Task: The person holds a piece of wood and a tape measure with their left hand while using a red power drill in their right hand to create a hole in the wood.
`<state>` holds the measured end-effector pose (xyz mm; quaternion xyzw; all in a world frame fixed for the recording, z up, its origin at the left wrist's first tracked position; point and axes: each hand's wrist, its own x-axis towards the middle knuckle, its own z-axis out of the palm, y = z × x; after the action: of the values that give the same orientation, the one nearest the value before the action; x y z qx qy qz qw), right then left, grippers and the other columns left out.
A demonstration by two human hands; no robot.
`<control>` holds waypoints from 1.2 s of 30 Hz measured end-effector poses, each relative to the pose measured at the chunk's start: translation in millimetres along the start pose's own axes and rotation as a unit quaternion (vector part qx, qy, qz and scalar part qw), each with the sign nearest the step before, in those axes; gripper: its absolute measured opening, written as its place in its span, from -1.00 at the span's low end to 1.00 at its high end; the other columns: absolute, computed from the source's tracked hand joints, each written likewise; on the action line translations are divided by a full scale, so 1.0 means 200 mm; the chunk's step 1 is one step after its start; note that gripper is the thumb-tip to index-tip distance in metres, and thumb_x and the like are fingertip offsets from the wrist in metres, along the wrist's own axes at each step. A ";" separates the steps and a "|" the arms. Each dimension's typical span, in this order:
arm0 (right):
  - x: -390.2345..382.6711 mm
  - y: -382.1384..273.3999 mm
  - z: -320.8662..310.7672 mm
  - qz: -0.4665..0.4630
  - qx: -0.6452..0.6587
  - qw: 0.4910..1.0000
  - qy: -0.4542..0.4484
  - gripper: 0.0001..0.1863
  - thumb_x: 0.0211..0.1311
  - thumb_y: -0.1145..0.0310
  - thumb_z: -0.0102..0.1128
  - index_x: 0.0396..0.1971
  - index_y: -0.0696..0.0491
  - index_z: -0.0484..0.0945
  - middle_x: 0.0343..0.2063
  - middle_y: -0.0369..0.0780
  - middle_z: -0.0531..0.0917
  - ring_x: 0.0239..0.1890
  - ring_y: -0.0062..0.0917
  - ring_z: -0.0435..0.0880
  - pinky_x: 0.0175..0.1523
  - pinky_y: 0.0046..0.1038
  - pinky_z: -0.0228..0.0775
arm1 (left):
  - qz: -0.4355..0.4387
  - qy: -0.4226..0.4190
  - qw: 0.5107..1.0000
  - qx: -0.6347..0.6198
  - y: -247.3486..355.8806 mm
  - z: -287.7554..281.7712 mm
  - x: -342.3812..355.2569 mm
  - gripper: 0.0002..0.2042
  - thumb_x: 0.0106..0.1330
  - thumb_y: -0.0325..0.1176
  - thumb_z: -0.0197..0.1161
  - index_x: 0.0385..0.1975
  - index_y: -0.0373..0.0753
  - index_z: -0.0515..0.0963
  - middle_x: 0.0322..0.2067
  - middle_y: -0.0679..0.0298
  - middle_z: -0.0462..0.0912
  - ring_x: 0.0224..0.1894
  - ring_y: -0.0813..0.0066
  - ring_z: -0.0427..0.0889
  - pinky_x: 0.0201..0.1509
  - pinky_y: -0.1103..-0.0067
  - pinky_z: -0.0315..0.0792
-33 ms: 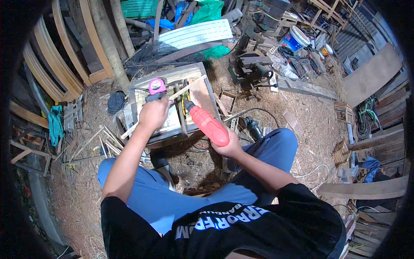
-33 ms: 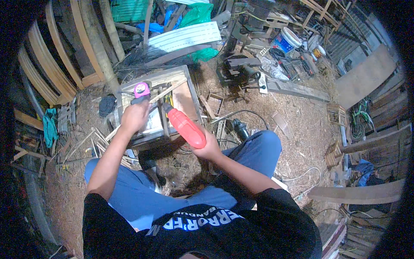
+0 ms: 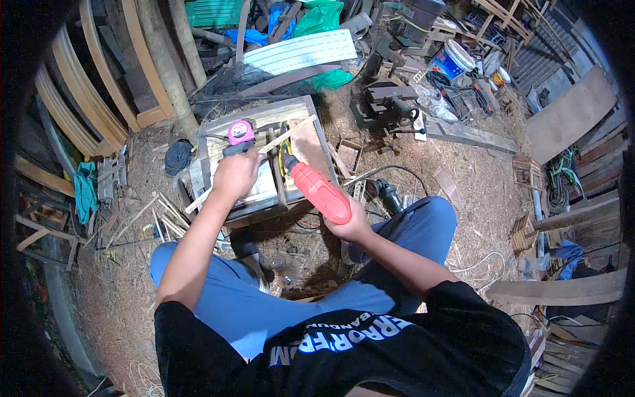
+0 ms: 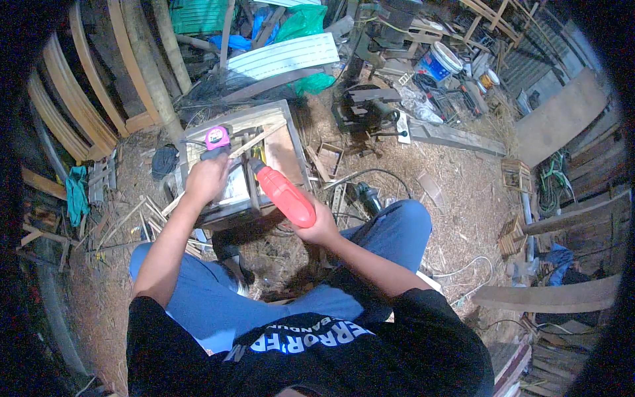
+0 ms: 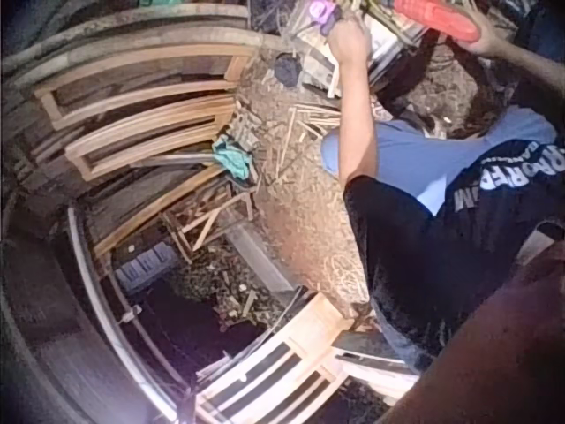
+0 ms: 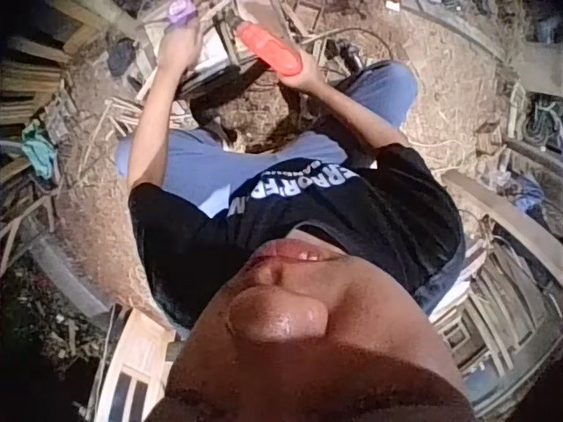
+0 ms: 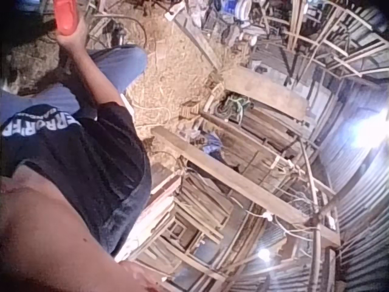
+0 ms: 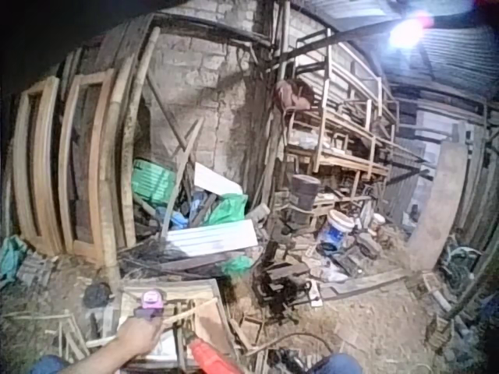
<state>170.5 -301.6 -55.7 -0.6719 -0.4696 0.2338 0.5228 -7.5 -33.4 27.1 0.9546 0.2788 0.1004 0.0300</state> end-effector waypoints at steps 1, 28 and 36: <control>0.00 0.00 0.00 0.000 0.000 1.000 0.000 -0.21 -0.06 0.34 0.50 0.28 0.11 0.46 0.07 -0.04 0.71 0.16 -0.28 0.72 0.28 -0.33 0.49 | 0.000 0.000 1.000 0.000 0.00 0.00 0.00 -0.69 0.53 -0.19 0.05 -0.27 -0.35 0.55 -0.50 -0.11 0.70 -0.41 -0.15 0.73 -0.27 0.03 0.59; 0.00 -0.03 -0.02 -0.015 -0.004 1.000 0.003 -0.22 -0.03 0.30 0.49 0.29 0.10 0.47 0.06 -0.03 0.73 0.14 -0.30 0.74 0.26 -0.34 0.52 | 0.003 0.004 1.000 -0.004 0.00 0.01 0.00 -0.67 0.54 -0.17 0.04 -0.30 -0.33 0.55 -0.50 -0.10 0.71 -0.43 -0.15 0.72 -0.30 0.05 0.59; 0.00 -0.04 -0.01 -0.016 -0.004 1.000 0.008 -0.23 -0.02 0.29 0.51 0.28 0.10 0.47 0.04 -0.03 0.73 0.12 -0.33 0.75 0.25 -0.35 0.52 | 0.005 0.006 1.000 -0.014 -0.01 0.01 0.00 -0.69 0.53 -0.19 0.05 -0.27 -0.34 0.54 -0.49 -0.10 0.70 -0.40 -0.15 0.72 -0.26 0.04 0.58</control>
<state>168.1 -302.9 -47.6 -0.6681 -0.4770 0.2177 0.5280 -9.1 -31.9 25.2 0.9548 0.2730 0.1105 0.0408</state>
